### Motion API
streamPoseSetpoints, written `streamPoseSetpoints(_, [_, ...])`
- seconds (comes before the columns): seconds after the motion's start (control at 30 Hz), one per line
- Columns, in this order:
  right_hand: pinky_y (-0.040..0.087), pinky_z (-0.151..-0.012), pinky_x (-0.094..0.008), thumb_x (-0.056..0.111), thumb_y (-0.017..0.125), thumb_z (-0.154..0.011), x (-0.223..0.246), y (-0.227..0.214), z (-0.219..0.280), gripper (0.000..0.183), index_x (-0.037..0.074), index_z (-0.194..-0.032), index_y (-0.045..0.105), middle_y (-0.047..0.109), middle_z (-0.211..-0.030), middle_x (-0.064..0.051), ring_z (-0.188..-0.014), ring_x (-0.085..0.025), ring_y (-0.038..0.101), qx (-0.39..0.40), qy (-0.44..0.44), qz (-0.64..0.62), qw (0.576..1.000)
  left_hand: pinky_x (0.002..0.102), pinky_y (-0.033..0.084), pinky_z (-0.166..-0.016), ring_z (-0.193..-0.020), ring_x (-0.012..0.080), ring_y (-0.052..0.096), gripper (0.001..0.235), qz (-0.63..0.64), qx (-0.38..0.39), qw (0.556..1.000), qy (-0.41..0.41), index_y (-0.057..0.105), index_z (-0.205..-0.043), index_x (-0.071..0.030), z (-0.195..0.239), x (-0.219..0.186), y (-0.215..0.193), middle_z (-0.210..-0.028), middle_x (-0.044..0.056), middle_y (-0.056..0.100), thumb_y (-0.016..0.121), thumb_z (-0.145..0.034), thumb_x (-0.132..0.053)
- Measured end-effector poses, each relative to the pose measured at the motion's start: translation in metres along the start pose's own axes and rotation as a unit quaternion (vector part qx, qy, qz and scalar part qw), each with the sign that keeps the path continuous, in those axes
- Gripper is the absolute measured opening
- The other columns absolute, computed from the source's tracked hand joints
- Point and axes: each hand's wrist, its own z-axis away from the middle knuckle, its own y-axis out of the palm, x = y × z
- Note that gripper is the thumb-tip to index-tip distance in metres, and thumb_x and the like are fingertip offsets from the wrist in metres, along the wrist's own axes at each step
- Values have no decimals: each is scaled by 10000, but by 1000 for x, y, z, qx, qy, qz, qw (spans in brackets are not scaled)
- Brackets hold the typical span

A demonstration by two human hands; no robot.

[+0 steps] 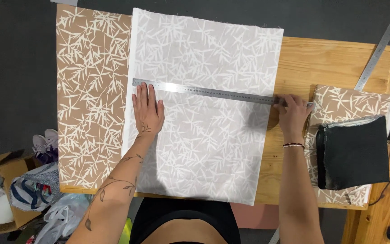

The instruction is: The person uses a long metal ruler and tailor's chalk to measure and mark lines on a piece of white and brown patterned fabric on a wooden table.

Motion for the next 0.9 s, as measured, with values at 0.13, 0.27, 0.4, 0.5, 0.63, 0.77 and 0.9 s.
streamPoseSetpoints(0.13, [313,-1135,-541,357,786,-950,-13,-2,9,167,262,-1081,745,573,-1096,9,-1073,-263,598,-5,-52,32,998,531,162,-1234,-1506,335,273,556,0,-19,999,29,441,-1535,-55,-1,-1,-5,-1630,182,301,552,-1041,-286])
streamPoseSetpoints(0.27, [471,-959,-435,342,713,-978,3,-37,43,118,232,-975,753,620,-992,-1,-969,-245,652,47,-54,37,997,564,173,-1216,-1494,374,285,549,28,-29,997,70,453,-1522,-39,-1,-2,-9,-1618,217,304,567,-1035,-266])
streamPoseSetpoints(0.4, [525,-917,-476,340,636,-1007,16,-71,122,176,205,-1077,724,743,-986,-78,-1004,-307,708,169,63,11,983,581,136,-1213,-1474,354,319,469,51,3,995,86,524,-1467,-88,4,2,-7,-1560,171,394,557,-1041,-281])
streamPoseSetpoints(0.5, [563,-827,-467,342,685,-953,5,-50,225,186,197,-1063,723,740,-904,-97,-890,-317,730,80,125,-77,986,593,114,-1207,-1474,335,337,445,45,34,992,114,550,-1451,-97,8,4,-3,-1544,149,433,549,-1050,-289])
streamPoseSetpoints(0.63, [583,-749,-442,219,738,-948,65,-44,338,224,48,-1092,741,736,-907,-206,-877,-395,715,-59,206,-160,964,640,104,-1184,-1488,362,285,504,58,74,987,128,512,-1498,-91,23,-14,-3,-1598,167,365,567,-1035,-284])
streamPoseSetpoints(0.77, [559,-831,-474,229,668,-987,138,-37,404,257,60,-1175,714,722,-1015,-187,-954,-356,700,-85,421,-295,853,676,130,-1162,-1491,411,262,584,94,124,970,188,483,-1520,-82,53,-50,-15,-1607,232,326,615,-992,-291])
streamPoseSetpoints(0.9, [516,-954,-520,298,625,-1018,179,-31,420,295,139,-1258,690,698,-1149,-194,-1098,-376,663,-91,559,-345,748,666,86,-1186,-1525,381,211,570,109,215,940,241,472,-1525,-145,94,-77,-25,-1635,222,282,572,-1001,-343])
